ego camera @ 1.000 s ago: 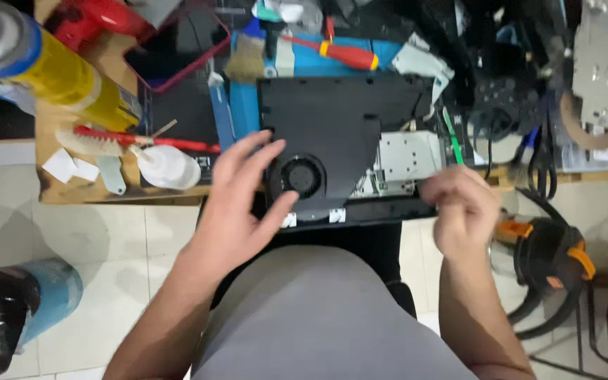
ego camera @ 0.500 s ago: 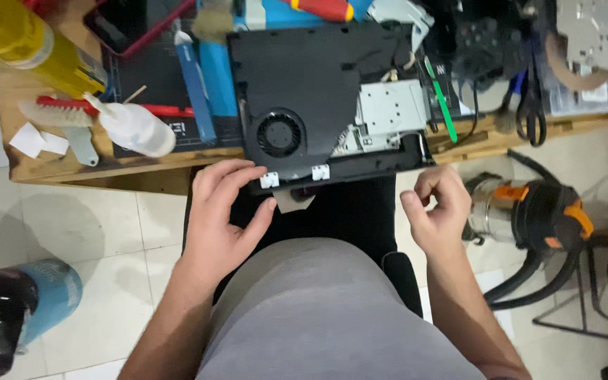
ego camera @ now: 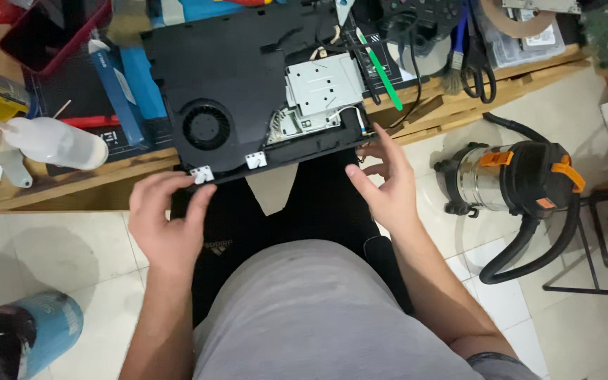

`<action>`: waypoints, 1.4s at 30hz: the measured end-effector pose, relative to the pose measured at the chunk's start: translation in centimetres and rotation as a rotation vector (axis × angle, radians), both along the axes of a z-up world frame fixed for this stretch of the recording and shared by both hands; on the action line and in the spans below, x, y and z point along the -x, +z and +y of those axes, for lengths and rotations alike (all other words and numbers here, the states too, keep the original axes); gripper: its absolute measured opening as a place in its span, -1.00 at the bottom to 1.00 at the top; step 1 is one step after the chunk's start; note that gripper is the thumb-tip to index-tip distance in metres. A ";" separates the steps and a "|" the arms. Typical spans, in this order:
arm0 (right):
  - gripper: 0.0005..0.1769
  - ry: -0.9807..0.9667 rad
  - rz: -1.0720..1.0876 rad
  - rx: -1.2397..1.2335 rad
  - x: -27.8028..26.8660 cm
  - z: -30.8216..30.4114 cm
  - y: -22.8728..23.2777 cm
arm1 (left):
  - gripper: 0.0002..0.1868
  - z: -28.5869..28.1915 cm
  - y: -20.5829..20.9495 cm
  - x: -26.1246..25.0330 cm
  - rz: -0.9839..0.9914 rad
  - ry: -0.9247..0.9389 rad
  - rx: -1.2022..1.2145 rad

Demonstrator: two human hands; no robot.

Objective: The person works on the internal components of a disassembled electronic device, connecting and disconnecting cables and small connectors. They handle wires and a small red component while the device remains open on a cluttered workbench.

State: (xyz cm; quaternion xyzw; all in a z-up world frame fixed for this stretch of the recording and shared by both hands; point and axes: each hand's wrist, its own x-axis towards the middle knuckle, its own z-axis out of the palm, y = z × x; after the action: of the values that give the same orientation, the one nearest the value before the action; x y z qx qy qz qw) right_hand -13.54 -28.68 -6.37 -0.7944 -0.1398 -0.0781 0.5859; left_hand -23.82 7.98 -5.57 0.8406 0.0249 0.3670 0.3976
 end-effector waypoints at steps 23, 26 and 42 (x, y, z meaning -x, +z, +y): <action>-0.18 0.080 0.019 0.035 0.2 -3.0 -1.7 | -0.75 -3.9 3.9 -0.5 -0.123 -0.026 -0.114; -0.17 0.091 0.047 0.041 0.4 -3.5 -1.5 | -0.73 -4.7 4.4 -0.8 -0.122 -0.064 -0.122; -0.20 0.205 0.258 -0.311 -1.6 -2.0 -1.8 | -0.21 -1.6 5.4 -3.9 0.221 -0.149 -0.177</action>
State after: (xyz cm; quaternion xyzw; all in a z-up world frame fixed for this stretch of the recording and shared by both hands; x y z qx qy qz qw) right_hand -11.93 -30.68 -8.15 -0.6796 -0.1301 0.0634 0.7192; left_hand -19.90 6.37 -0.18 0.9072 -0.0266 0.2423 0.3429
